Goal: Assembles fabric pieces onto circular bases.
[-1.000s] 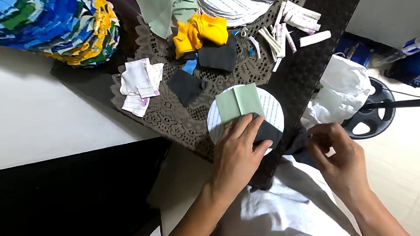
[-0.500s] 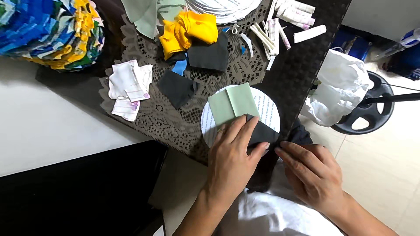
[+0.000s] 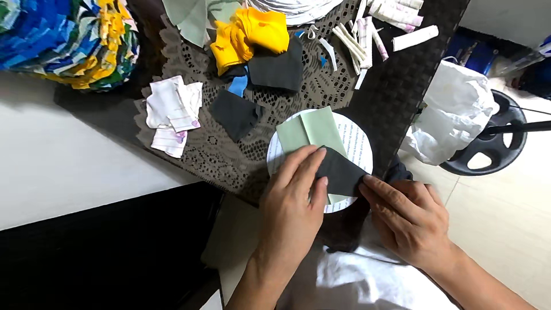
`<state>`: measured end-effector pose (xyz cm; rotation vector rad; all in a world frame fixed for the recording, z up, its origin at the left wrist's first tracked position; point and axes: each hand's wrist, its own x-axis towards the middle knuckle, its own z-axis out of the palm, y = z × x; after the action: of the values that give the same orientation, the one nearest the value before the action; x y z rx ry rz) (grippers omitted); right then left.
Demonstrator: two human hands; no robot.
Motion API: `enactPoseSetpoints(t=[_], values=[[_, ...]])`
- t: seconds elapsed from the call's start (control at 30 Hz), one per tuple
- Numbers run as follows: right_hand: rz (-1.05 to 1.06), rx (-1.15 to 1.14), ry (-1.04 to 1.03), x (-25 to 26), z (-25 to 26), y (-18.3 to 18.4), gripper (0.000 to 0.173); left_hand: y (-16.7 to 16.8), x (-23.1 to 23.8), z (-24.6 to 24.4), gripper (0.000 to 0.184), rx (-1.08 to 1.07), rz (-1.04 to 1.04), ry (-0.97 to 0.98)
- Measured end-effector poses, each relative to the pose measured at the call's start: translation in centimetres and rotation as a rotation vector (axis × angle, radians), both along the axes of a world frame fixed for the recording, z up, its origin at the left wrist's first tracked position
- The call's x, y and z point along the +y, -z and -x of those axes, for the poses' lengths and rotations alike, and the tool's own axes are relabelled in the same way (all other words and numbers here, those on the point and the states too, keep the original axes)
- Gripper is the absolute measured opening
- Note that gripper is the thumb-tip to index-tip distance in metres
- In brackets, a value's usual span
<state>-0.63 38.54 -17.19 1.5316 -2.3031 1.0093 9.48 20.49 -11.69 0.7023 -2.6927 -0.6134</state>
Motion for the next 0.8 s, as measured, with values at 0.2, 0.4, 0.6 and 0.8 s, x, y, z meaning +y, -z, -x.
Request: enactPoseSetpoints(t=[0.2,0.4,0.6,0.8], values=[[0.008,0.010,0.002,-0.1,0.0,0.1,0.032,0.1,0.0,0.0,0.035,0.009,0.115,-0.038],[0.010,0.010,0.014,-0.1,-0.1,0.0,0.031,2.9,1.0,0.2,0.073,-0.218,0.223,0.176],[0.196,-0.420,-0.004,1.3,0.8,0.2,0.032,2.9,0.7,0.0,0.074,-0.223,0.202,0.195],[0.362,-0.758,0.232,4.2,2.3,1.9,0.019,0.9,0.2,1.1,0.067,-0.146,0.121,0.073]])
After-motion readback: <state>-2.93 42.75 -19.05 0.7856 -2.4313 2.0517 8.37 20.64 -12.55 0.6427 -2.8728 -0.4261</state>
